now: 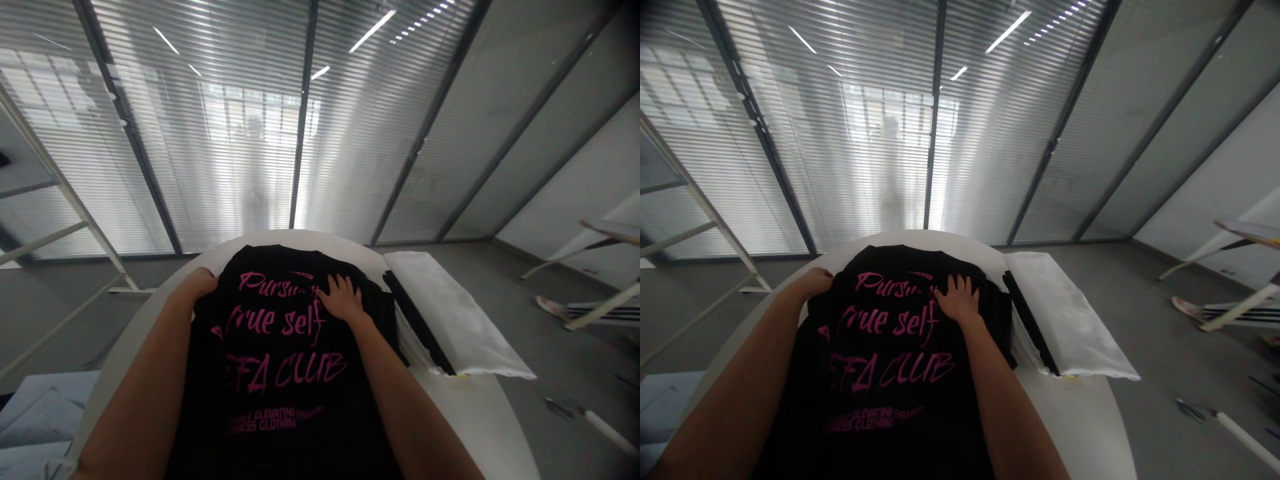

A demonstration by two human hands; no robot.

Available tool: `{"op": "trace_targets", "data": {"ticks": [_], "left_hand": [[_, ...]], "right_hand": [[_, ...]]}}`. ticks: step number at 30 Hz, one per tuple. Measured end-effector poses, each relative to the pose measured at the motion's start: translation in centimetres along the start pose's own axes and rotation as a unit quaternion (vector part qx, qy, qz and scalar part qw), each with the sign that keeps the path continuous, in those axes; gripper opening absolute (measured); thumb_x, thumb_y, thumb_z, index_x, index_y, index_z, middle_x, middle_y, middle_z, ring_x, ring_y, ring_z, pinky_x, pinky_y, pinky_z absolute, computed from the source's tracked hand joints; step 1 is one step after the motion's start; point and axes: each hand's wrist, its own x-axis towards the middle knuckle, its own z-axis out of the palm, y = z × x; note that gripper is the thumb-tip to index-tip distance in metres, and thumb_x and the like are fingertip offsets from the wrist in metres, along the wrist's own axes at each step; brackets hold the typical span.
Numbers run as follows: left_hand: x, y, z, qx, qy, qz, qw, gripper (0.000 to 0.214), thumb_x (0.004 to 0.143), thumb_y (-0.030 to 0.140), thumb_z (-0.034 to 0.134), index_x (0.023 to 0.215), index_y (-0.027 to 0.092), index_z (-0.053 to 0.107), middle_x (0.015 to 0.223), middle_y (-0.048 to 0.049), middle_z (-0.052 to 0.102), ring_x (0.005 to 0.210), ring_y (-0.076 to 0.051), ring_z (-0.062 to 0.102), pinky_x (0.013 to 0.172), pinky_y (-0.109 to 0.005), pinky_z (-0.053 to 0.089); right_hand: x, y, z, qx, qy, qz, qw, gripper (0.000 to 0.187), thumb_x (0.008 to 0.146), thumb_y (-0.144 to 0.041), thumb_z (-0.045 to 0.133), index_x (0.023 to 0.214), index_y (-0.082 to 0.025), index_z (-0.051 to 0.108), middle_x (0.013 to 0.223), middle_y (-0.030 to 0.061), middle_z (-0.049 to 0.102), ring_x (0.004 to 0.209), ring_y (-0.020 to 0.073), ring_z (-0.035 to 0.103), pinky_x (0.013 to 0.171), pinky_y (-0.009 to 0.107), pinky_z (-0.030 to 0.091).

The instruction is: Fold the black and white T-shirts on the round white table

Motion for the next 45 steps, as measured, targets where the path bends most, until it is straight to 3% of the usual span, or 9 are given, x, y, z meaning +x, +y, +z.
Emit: {"op": "trace_targets", "data": {"ticks": [4,10,16,21,23,29,36,39,45], "left_hand": [[-0.5,2.7,0.8,-0.041,-0.077,0.046,0.995,0.041,0.066,0.049,0.064,0.088,0.015,0.073,0.092,-0.0122,0.075,0.082,-0.026,0.071,0.063,-0.027,0.054],[-1.3,5.5,1.7,-0.01,-0.041,0.107,0.993,0.035,0.075,0.044,0.057,0.089,0.017,0.074,0.09,-0.0086,0.075,0.085,-0.025,0.07,0.071,-0.027,0.052],[-0.7,3.1,-0.5,-0.034,0.125,-0.009,0.992,0.037,0.088,0.038,0.043,0.101,0.016,0.07,0.1,-0.0131,0.072,0.098,-0.029,0.066,0.082,-0.034,0.05],[-2.3,2.3,-1.7,-0.05,0.347,-0.026,0.936,0.043,0.092,0.038,0.037,0.118,0.017,0.065,0.112,-0.016,0.064,0.109,-0.032,0.058,0.094,-0.043,0.045],[-2.9,2.3,-1.5,-0.048,0.374,-0.022,0.926,0.042,0.091,0.031,0.038,0.122,0.016,0.063,0.118,-0.0179,0.06,0.116,-0.035,0.053,0.099,-0.048,0.041],[-2.9,1.7,-0.6,-0.017,0.243,-0.106,0.964,0.055,0.077,0.029,0.055,0.131,0.016,0.057,0.136,-0.0244,0.044,0.127,-0.048,0.038,0.097,-0.063,0.034],[-4.4,7.5,2.9,0.184,0.161,0.132,0.96,0.052,0.081,0.02,0.049,0.132,0.023,0.057,0.139,-0.0176,0.045,0.133,-0.037,0.035,0.112,-0.057,0.015],[-5.7,10.1,4.6,0.198,0.108,0.202,0.953,0.048,0.086,0.016,0.038,0.131,0.019,0.057,0.131,-0.0178,0.052,0.125,-0.032,0.044,0.107,-0.048,0.028],[-4.6,9.7,4.1,0.119,0.066,0.127,0.983,0.047,0.089,0.031,0.038,0.13,0.019,0.057,0.123,-0.0182,0.059,0.115,-0.033,0.055,0.091,-0.044,0.044]], "right_hand": [[-0.1,-0.1,0.0,-0.003,0.005,-0.004,1.0,0.082,0.091,-0.07,0.021,0.155,-0.02,0.018,0.162,0.0114,0.011,0.148,0.0341,0.003,0.114,0.059,0.006],[-0.1,-0.1,0.1,0.006,0.013,-0.005,1.0,0.081,0.091,-0.068,0.022,0.155,-0.018,0.02,0.162,0.0124,0.013,0.148,0.0356,0.003,0.114,0.06,0.005],[0.0,0.0,0.4,0.009,0.022,-0.009,1.0,0.082,0.091,-0.069,0.022,0.155,-0.018,0.021,0.162,0.0128,0.014,0.147,0.036,0.004,0.113,0.061,0.005],[-0.1,0.0,0.5,0.005,0.023,-0.01,1.0,0.081,0.091,-0.069,0.02,0.155,-0.019,0.02,0.162,0.0132,0.014,0.147,0.0358,0.003,0.113,0.061,0.005],[-0.1,0.0,0.4,0.006,0.023,-0.011,1.0,0.081,0.091,-0.069,0.02,0.155,-0.019,0.021,0.161,0.0134,0.014,0.147,0.0357,0.003,0.113,0.061,0.005],[-0.2,0.0,0.4,0.012,0.03,-0.015,0.999,0.08,0.091,-0.069,0.019,0.154,-0.019,0.023,0.161,0.0135,0.016,0.147,0.0366,0.005,0.113,0.062,0.006],[-0.4,-0.4,-0.3,0.002,0.007,-0.013,1.0,0.078,0.091,-0.067,0.027,0.154,-0.021,0.023,0.161,0.0142,0.015,0.147,0.0375,0.005,0.112,0.063,0.007],[-0.6,-0.8,-0.6,0.007,0.007,-0.023,1.0,0.072,0.091,-0.062,0.035,0.153,-0.026,0.027,0.161,0.0129,0.017,0.147,0.0381,0.008,0.111,0.065,0.008],[-1.3,-1.8,-0.6,0.019,0.03,-0.101,0.994,0.063,0.091,-0.042,0.041,0.151,-0.03,0.029,0.159,0.0077,0.025,0.145,0.0351,0.016,0.111,0.067,0.008]]}}
